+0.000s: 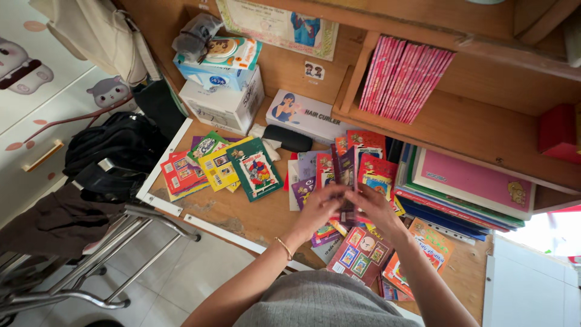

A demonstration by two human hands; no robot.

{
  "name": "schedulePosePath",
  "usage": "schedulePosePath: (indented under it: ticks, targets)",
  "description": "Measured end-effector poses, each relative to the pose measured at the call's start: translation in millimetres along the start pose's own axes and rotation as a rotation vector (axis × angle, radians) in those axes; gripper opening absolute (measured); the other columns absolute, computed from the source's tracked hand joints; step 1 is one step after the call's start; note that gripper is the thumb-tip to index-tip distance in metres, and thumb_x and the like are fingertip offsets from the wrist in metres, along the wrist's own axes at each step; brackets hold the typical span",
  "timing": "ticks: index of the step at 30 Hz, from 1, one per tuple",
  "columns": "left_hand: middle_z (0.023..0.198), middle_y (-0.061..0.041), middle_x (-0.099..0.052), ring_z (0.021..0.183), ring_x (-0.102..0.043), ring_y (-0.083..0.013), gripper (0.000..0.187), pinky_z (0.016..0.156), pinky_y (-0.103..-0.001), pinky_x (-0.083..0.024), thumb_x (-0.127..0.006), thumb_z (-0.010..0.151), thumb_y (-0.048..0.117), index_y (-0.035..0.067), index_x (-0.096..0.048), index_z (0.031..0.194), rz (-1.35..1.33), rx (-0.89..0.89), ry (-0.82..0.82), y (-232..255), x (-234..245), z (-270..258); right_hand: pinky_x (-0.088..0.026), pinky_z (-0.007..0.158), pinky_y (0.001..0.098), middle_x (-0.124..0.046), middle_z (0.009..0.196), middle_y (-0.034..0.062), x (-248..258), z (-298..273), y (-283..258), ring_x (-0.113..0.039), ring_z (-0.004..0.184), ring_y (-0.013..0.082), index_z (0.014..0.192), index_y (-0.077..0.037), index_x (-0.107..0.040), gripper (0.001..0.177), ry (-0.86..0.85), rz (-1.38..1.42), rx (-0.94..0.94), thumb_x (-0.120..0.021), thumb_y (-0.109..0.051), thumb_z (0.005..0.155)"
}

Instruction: The person sorts through a large pile of books and comics on a desk, picking them up one by one, looking at their covers, and placing them into different stacks or onto a shelf.

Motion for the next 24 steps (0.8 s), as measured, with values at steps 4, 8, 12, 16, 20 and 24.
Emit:
schedulePosePath:
  ticks: [4,8,12,16,20,24]
  targets:
    - [0.115,-0.008,-0.067,0.104,-0.069,-0.013,0.037,0.087,-0.03,-0.059,-0.06,0.096,0.004,0.006,-0.061,0.134,0.124,0.053,-0.086,-10.1,-13.2,-1.3,-0.055,0.079,0.0334,-0.077,0.101,0.0124,32.8,6.7,26.7,-0.068,0.089,0.015,0.117,0.003,-0.073,0.033,0.128,-0.204,-0.09,-0.07,-0.022,0.094]
    - [0.125,-0.018,-0.066,0.11,-0.068,-0.0262,0.037,0.09,-0.036,-0.058,-0.058,0.097,0.006,0.008,-0.063,0.134,0.386,-0.064,0.039,2.2,9.2,-2.4,-0.061,0.073,0.0294,-0.079,0.098,0.0082,71.2,-25.0,4.5,-0.074,0.083,0.0127,0.116,-0.005,-0.072,0.03,0.162,0.074,-0.171,-0.067,-0.01,0.087]
    - [0.144,-0.023,-0.055,0.13,-0.058,-0.0385,0.037,0.11,-0.045,-0.046,-0.063,0.097,0.008,0.011,-0.065,0.134,0.842,-0.324,0.09,13.3,25.8,-2.2,-0.064,0.072,0.0436,-0.076,0.104,0.0161,130.8,-76.1,-82.1,-0.073,0.084,0.0243,0.113,0.009,-0.069,0.023,0.366,0.153,0.075,-0.06,-0.005,0.098]
    - [0.155,-0.023,-0.04,0.135,-0.047,-0.0407,0.045,0.107,-0.044,-0.047,-0.062,0.094,0.011,0.01,-0.058,0.139,0.883,-0.179,0.03,-12.4,36.1,3.7,-0.062,0.096,0.0395,-0.072,0.122,0.0141,144.2,-89.2,-145.7,-0.071,0.11,0.0233,0.13,0.003,-0.063,0.027,0.49,0.386,0.439,-0.056,0.001,0.103]
    - [0.161,-0.026,-0.029,0.15,-0.032,-0.0368,0.042,0.113,-0.042,-0.043,-0.064,0.092,0.01,0.001,-0.06,0.133,1.159,-0.197,-0.085,-33.2,35.5,7.8,-0.062,0.112,0.0377,-0.068,0.135,0.012,158.1,-54.9,-160.4,-0.069,0.124,0.0211,0.139,0.001,-0.061,0.032,0.662,0.466,0.788,-0.059,0.003,0.107]
    - [0.162,-0.022,-0.029,0.152,-0.028,-0.0338,0.043,0.115,-0.041,-0.039,-0.064,0.092,0.009,0.003,-0.061,0.134,1.209,-0.125,-0.142,-41.7,41.7,14.3,-0.059,0.096,0.0379,-0.07,0.126,0.008,161.1,13.1,-141.8,-0.069,0.11,0.0191,0.133,-0.004,-0.063,0.027,0.841,0.325,0.793,-0.062,-0.003,0.106]
Point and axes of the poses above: each hand's wrist, its own z-axis towards the middle knuckle, its own x-axis out of the back of the hand, y = z × x, the point moved 6 cm from there along z, towards the middle knuckle
